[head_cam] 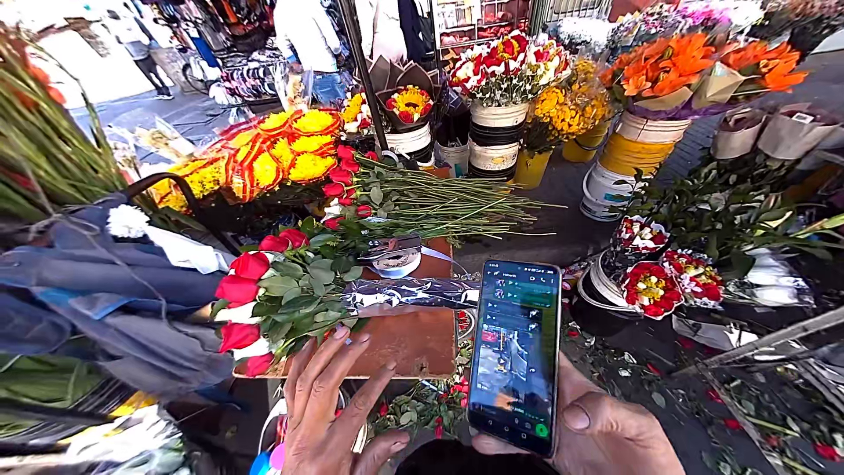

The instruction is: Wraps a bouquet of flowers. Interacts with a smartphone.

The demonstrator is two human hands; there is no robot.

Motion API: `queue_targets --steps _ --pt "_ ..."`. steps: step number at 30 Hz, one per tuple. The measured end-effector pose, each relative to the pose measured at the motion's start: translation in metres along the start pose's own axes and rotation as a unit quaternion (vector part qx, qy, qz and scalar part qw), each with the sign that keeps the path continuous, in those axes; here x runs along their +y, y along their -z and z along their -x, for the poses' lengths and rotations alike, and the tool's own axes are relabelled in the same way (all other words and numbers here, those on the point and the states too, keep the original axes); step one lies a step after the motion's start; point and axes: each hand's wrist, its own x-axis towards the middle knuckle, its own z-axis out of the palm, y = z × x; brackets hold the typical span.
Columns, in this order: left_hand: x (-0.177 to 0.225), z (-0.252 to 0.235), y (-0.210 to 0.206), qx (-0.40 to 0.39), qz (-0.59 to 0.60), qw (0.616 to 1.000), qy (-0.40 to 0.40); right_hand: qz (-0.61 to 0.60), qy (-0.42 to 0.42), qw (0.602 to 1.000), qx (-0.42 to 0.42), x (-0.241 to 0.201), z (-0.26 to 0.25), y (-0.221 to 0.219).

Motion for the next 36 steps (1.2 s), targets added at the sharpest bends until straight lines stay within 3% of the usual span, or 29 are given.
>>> queue_targets --steps 6,10,18,29,36 --pt "0.006 0.009 -0.002 -0.019 0.019 0.999 0.027 0.067 0.033 0.996 -0.042 -0.007 0.005 0.003" --pt "0.010 0.012 -0.004 -0.027 0.026 0.999 0.037 0.040 0.006 0.995 -0.087 -0.014 0.010 -0.003" --pt "0.012 0.017 -0.011 -0.062 0.039 0.996 0.045 0.048 -0.015 0.994 -0.093 -0.023 0.018 -0.013" --pt "0.019 0.014 -0.022 -0.119 0.070 0.989 0.042 0.113 0.015 0.993 -0.017 -0.030 0.025 -0.011" --pt "0.018 0.010 -0.027 -0.133 0.074 0.988 0.032 0.044 0.065 0.993 0.088 -0.034 0.019 -0.010"
